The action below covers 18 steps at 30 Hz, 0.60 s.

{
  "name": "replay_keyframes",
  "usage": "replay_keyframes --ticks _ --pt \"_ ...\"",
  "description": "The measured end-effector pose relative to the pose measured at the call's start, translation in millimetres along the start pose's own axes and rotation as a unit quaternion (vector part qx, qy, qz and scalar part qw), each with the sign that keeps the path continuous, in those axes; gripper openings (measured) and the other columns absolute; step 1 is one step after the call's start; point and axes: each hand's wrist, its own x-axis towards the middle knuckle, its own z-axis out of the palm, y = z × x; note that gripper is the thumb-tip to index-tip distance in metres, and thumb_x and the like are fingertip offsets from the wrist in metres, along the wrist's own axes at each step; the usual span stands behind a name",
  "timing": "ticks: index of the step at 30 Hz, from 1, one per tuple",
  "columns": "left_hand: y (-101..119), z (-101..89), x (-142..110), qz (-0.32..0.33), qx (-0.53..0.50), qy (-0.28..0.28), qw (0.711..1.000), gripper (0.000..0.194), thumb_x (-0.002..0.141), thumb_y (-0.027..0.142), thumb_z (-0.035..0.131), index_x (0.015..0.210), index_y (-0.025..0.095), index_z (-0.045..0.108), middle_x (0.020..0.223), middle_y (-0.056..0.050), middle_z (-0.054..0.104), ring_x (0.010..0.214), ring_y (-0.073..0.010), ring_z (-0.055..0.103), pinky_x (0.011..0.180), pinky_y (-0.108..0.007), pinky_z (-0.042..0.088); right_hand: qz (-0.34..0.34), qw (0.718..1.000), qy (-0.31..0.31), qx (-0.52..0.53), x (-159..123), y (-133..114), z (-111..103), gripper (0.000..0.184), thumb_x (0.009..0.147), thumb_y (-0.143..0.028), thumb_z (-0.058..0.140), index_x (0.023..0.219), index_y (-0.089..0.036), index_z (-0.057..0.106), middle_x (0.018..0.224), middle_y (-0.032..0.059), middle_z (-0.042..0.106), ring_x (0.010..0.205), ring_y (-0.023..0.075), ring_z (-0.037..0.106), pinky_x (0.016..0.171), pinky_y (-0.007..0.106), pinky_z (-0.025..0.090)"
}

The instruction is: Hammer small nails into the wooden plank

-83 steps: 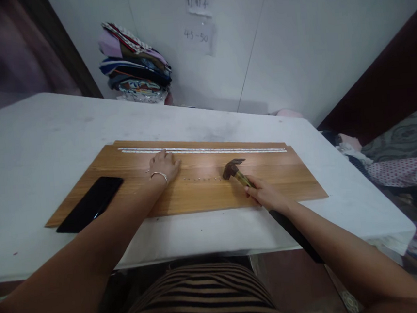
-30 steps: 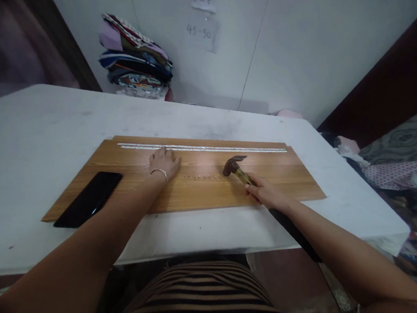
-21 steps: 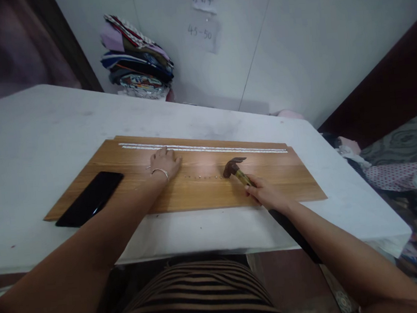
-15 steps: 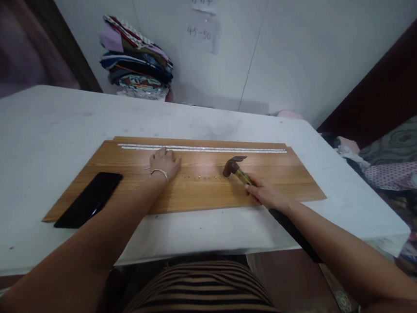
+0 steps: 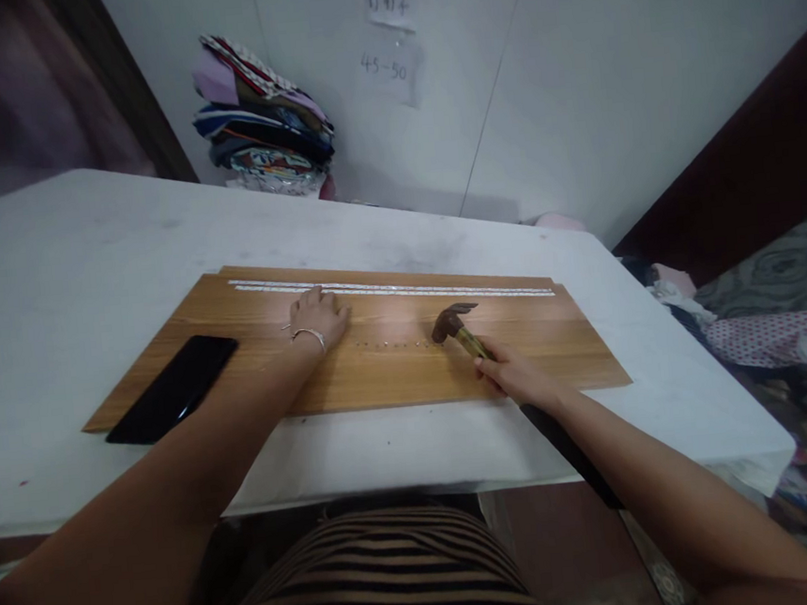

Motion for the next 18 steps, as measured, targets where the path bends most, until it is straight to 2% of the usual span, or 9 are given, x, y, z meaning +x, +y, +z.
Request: replay_keyframes --ticks 7,13,18 --pt "1.4 -3.8 -1.5 -0.003 0.005 0.002 1.000 0.050 0.096 0.041 0.037 0.131 0.018 0.066 0.152 -0.016 0.051 0.137 -0.0343 0.045 0.113 -0.047 0.034 0.003 1.000 0.006 -0.008 -1.6 -1.0 2.9 0.041 0.087 -0.036 0.058 0.124 -0.017 0.058 0.071 -0.0025 0.058 0.044 0.0090 0.041 0.042 0.024 0.032" --pt "0.8 -4.3 -1.5 -0.003 0.011 0.002 1.000 0.050 0.097 0.042 0.037 0.127 0.016 0.068 0.142 -0.019 0.057 0.132 -0.0344 0.048 0.110 -0.046 0.037 -0.012 1.000 -0.001 0.004 -1.5 -2.0 1.0 0.041 0.085 -0.041 0.061 0.120 -0.018 0.060 0.065 -0.0043 0.053 0.045 0.0094 0.041 0.043 0.024 0.032" --pt "1.1 -4.8 -1.5 -0.005 0.017 0.000 1.000 0.048 0.098 0.042 0.037 0.126 0.020 0.069 0.138 -0.017 0.060 0.129 -0.0335 0.049 0.108 -0.046 0.038 -0.004 1.000 0.002 0.011 -0.9 -1.6 2.7 0.044 0.084 -0.041 0.063 0.123 -0.019 0.059 0.069 -0.0039 0.056 0.045 0.0080 0.041 0.042 0.023 0.031"
